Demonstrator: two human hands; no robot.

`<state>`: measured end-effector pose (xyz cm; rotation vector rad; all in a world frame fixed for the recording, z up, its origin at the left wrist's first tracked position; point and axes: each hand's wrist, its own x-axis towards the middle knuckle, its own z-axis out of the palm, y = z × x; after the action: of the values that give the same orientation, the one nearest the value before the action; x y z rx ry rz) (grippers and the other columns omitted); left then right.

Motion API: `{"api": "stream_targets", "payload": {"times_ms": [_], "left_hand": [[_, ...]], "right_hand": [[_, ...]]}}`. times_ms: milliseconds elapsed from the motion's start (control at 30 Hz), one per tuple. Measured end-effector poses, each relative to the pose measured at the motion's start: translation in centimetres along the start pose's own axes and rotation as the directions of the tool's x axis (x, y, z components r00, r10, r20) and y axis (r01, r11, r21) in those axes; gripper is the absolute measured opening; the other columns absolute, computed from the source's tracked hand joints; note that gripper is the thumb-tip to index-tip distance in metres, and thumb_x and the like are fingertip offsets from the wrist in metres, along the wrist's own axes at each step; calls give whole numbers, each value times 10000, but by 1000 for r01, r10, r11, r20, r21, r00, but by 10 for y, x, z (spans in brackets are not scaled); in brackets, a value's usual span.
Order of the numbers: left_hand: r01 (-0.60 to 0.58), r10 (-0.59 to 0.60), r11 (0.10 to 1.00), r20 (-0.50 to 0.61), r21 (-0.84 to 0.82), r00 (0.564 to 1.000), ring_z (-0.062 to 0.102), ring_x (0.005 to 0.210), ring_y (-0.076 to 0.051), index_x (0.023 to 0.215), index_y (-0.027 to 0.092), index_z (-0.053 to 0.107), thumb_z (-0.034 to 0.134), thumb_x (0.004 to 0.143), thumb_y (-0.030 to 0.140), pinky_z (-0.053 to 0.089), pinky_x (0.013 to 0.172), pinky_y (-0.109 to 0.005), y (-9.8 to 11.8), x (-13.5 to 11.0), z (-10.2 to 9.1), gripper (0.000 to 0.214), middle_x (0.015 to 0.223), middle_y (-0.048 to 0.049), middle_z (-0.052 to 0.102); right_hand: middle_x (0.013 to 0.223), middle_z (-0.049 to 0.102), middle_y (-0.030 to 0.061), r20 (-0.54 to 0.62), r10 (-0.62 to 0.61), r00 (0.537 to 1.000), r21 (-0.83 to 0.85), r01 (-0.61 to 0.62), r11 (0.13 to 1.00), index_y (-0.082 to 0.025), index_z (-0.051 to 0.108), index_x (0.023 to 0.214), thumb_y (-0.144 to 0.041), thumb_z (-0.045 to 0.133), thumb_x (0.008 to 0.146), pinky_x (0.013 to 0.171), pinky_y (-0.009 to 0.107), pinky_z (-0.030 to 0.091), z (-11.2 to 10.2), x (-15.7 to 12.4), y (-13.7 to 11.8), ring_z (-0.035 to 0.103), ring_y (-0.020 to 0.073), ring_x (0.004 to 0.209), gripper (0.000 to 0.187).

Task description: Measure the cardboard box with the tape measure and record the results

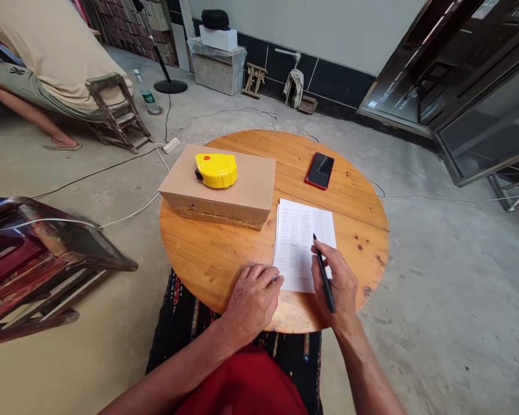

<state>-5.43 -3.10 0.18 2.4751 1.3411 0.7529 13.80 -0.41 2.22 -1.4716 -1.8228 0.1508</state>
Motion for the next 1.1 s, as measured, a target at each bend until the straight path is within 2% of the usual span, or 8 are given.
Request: {"api": "stream_targets", "payload": {"times_ms": [133,267,333,467,600,700,867,1100], "left_hand": [[-6,6,1000,-2,11,1000,527,966,-224,1061,179,610,522,889,98,442,832,-396,1,-1,0,210,1077,-53,648],[1,-1,1000,3,18,1000,526,978,-220,1060,189,607,532,887,94,446,845,-392,3,-2,-1,211,1076,-52,645],[7,-7,1000,8,19,1000,526,980,-218,1060,192,605,534,885,93,448,848,-391,3,-2,-1,213,1075,-52,644],[8,-8,1000,6,20,1000,527,973,-217,1052,189,606,522,895,92,451,853,-393,3,-2,-2,203,1071,-48,646],[12,-12,1000,0,18,1000,525,970,-215,1053,192,605,541,872,67,457,851,-390,3,-1,-1,229,1078,-44,647],[14,-14,999,1,31,1000,526,962,-220,1058,192,607,559,848,48,463,837,-391,5,0,0,260,1083,-36,646],[6,-8,997,21,79,1000,523,952,-217,1048,196,608,575,824,26,469,831,-383,6,0,1,283,1080,-26,643],[1,-3,993,17,122,1000,525,940,-217,999,204,610,528,844,30,471,831,-386,2,17,7,247,1045,-36,629]], "right_hand": [[1278,622,159,244,-138,960,-335,217,917,-128,523,1327,-75,351,940,868,403,470,0,27,23,594,284,1125,426],[1348,579,169,456,-168,874,-425,380,822,-133,556,1308,-18,380,891,921,435,418,10,44,35,509,315,1246,466],[1379,553,165,460,-152,875,-441,374,816,-151,565,1307,-6,408,859,936,449,402,10,42,35,487,321,1267,496],[1366,561,152,381,-101,919,-411,266,872,-144,573,1293,9,402,806,899,429,421,0,23,30,534,301,1193,538],[1380,543,147,345,-98,933,-319,215,923,-157,566,1298,-78,379,892,919,426,420,-7,0,18,522,278,1202,453],[1417,507,143,375,-106,921,-287,224,931,-189,563,1313,-175,387,960,951,448,405,-4,-10,5,479,288,1263,395],[1447,489,118,436,-103,894,-282,245,928,-217,573,1304,-273,433,987,1006,481,373,7,-11,-6,434,305,1317,351],[1437,500,135,403,-59,913,-324,203,924,-183,578,1288,-287,427,991,1018,499,375,8,4,9,444,310,1313,349]]}}
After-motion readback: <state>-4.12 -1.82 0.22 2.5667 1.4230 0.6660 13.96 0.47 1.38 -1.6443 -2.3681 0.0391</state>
